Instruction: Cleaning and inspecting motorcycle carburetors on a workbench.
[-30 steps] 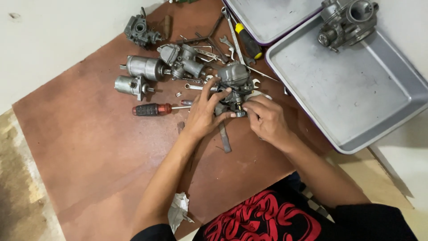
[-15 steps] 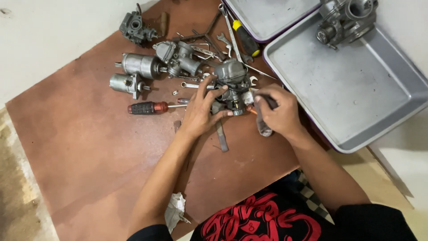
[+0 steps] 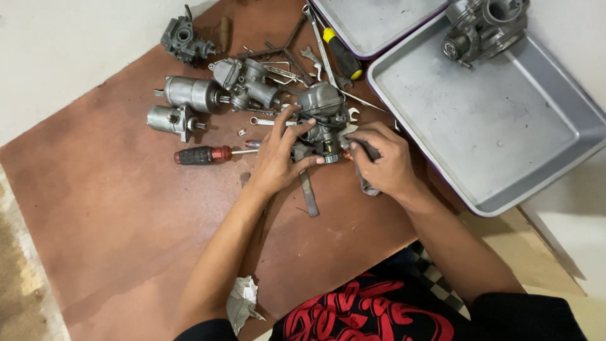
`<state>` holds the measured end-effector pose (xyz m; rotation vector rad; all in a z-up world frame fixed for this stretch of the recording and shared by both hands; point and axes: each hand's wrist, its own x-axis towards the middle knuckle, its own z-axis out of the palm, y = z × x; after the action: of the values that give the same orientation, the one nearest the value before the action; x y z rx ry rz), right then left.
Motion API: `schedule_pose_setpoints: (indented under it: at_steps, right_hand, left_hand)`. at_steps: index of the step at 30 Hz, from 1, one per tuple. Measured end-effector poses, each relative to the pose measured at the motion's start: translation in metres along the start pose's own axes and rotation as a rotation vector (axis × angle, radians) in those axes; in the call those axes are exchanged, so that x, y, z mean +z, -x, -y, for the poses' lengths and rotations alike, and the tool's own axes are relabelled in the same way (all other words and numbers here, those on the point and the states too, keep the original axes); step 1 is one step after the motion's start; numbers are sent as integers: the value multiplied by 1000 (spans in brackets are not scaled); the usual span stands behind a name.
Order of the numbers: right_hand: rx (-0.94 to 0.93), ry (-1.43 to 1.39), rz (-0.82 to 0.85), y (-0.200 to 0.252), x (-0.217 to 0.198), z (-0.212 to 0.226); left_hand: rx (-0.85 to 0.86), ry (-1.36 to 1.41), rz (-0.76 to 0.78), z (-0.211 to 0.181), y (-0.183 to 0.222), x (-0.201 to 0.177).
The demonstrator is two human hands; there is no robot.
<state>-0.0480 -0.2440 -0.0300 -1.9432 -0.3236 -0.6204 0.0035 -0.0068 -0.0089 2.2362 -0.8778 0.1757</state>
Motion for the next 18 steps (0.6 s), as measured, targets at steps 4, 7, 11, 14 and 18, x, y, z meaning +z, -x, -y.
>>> schedule_pose_setpoints:
  at_steps: [4,7,11,14,18]
  right_hand:
    - [-39,-21,8,-2,4,0]
    - [-80,-20,7,-3,12,-7]
    - [-142,8,7,1,26,-17]
    - [-176,19,64,-1,17,1]
    - [-139,35,27,3,22,-10]
  left_hand:
    - [-7,4,6,-2,0,0]
    - [-10,5,8,-2,0,0]
    - [-18,-10,11,-1,0,0]
    - [-20,-15,7,-3,2,0]
    - [-50,-9,5,-5,2,1]
